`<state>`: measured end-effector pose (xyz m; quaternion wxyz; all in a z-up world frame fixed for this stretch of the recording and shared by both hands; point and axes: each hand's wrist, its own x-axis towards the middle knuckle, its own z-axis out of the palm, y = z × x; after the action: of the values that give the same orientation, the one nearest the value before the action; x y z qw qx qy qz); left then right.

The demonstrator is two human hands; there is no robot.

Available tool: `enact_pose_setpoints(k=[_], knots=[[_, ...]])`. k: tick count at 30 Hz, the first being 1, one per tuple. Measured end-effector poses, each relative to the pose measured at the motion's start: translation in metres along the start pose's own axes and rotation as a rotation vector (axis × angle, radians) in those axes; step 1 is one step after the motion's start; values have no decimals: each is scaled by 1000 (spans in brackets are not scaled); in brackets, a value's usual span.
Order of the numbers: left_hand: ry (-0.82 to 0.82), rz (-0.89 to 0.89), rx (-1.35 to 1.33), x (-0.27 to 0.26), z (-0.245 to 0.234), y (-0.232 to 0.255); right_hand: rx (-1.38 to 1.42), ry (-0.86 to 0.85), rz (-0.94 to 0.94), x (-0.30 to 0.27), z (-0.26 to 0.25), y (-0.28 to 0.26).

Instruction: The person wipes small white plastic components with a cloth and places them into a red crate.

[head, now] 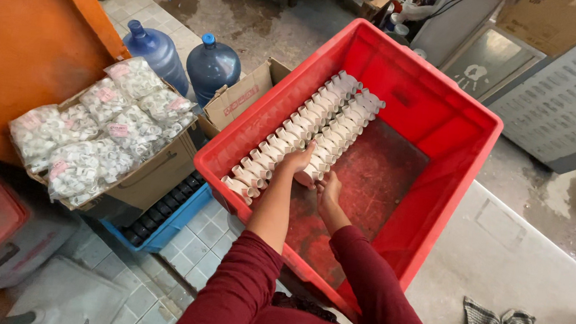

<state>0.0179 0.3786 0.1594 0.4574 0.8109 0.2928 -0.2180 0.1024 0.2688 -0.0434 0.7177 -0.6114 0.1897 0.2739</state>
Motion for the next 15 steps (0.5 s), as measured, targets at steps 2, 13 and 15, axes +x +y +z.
enact_pose_setpoints(k=[2,13,15], knots=[[3,-6,19,-3,-1,1,8,4,12,5,1,2],[17,-29,136,18,10,0,-311,74,-150,32,-15,4],[95,-77,148,52,24,-9,-886,50,-225,-9,-17,-28]])
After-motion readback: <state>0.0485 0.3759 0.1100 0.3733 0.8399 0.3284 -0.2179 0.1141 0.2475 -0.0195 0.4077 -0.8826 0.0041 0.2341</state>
